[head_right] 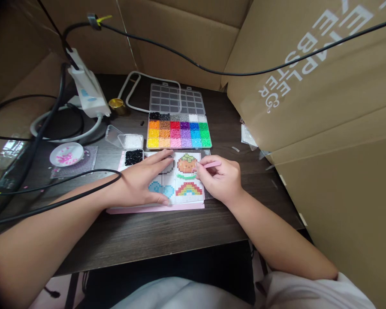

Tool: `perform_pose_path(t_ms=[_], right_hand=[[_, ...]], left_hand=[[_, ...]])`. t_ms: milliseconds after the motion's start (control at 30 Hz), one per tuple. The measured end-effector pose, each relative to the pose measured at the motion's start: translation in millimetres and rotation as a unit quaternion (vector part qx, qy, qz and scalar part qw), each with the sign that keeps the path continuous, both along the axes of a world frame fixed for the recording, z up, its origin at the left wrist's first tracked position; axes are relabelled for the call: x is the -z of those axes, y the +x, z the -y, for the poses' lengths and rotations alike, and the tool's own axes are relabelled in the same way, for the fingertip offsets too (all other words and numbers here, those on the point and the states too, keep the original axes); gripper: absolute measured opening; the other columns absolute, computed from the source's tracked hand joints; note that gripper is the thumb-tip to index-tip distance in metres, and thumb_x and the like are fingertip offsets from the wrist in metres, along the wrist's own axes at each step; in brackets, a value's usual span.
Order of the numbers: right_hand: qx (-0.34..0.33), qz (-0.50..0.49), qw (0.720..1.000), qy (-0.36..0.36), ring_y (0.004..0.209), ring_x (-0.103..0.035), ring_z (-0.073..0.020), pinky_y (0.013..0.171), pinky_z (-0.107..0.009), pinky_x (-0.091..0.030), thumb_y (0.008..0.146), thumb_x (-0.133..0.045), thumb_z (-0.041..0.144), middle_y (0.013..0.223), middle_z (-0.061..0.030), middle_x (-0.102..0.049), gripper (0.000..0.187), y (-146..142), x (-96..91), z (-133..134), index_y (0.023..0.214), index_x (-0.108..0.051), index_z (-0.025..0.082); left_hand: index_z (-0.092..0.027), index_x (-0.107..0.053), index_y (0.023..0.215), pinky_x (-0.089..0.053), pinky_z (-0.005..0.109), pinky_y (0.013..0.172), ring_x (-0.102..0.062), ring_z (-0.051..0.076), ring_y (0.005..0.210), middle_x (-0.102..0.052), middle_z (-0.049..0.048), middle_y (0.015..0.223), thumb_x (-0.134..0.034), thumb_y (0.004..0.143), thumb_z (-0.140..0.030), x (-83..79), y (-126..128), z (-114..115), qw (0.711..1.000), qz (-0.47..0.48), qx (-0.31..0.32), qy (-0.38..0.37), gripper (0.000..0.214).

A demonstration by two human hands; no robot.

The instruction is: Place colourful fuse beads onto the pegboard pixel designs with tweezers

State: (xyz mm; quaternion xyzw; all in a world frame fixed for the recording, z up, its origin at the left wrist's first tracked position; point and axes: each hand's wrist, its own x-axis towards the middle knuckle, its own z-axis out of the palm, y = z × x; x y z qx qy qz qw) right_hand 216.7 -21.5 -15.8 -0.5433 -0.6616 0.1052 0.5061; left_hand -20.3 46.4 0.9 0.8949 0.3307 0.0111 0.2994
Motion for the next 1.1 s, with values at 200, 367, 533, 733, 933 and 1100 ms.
perform_pose_path(t_ms=[200,367,533,733,933,1100], right_hand=[[-0.008,0.027,1.0,0.006,0.048,-0.07,-0.016,0.043,-0.025,-0.055,0.081,-0.074,0.016,0.065,-0.0001,-0.074,0.008,-0.3,-2.0,-0.3,0.077,-0.068,0.02],[-0.015,0.033,0.999,0.003,0.049,-0.07,-0.0164,0.043,-0.025,-0.054,0.081,-0.074,0.016,0.067,-0.0017,-0.075,0.008,-0.3,-4.8,0.8,0.077,-0.068,0.019],[-0.015,0.022,1.0,0.003,0.049,-0.071,-0.0171,0.044,-0.026,-0.055,0.08,-0.075,0.015,0.065,-0.0008,-0.074,0.008,0.7,-4.0,1.8,0.078,-0.069,0.02],[-0.002,-0.008,1.0,0.005,0.051,-0.072,-0.0179,0.047,-0.026,-0.058,0.08,-0.074,0.013,0.059,0.002,-0.072,0.01,3.9,-1.8,0.8,0.079,-0.07,0.021],[0.004,-0.004,1.0,0.004,0.049,-0.071,-0.0178,0.046,-0.026,-0.058,0.079,-0.075,0.015,0.058,0.002,-0.071,0.008,4.3,-2.8,0.8,0.078,-0.07,0.021],[0.018,-0.005,1.0,-0.007,0.049,-0.071,-0.0183,0.046,-0.026,-0.058,0.08,-0.075,0.018,0.058,0.0011,-0.072,0.007,5.5,-2.3,1.1,0.076,-0.069,0.021]], left_hand=[[-0.006,-0.037,0.153,-0.023,0.044,0.125,-0.014,0.035,0.155,-0.013,0.0221,0.166,-0.085,0.064,-0.063,-2.0,0.2,0.8,1.0,0.005,-0.004,-0.003,0.116],[-0.004,-0.036,0.152,-0.022,0.045,0.125,-0.014,0.035,0.155,-0.014,0.0235,0.166,-0.085,0.064,-0.063,-1.8,0.7,0.8,1.0,0.006,-0.002,-0.002,0.117],[-0.004,-0.036,0.152,-0.022,0.045,0.125,-0.014,0.036,0.155,-0.014,0.0235,0.166,-0.086,0.063,-0.063,-1.4,1.1,0.6,1.0,0.008,-0.005,-0.007,0.118],[-0.007,-0.037,0.152,-0.023,0.046,0.125,-0.015,0.036,0.155,-0.015,0.0222,0.166,-0.085,0.064,-0.062,-1.3,0.6,0.3,1.0,0.016,-0.004,-0.004,0.115],[-0.005,-0.035,0.153,-0.023,0.045,0.125,-0.014,0.036,0.155,-0.013,0.0222,0.166,-0.084,0.064,-0.064,-1.1,0.6,0.2,1.0,0.007,-0.002,-0.002,0.117],[-0.006,-0.036,0.153,-0.023,0.044,0.125,-0.014,0.035,0.155,-0.014,0.0221,0.166,-0.085,0.064,-0.064,-1.3,0.9,0.7,1.0,0.011,-0.004,-0.003,0.117]])
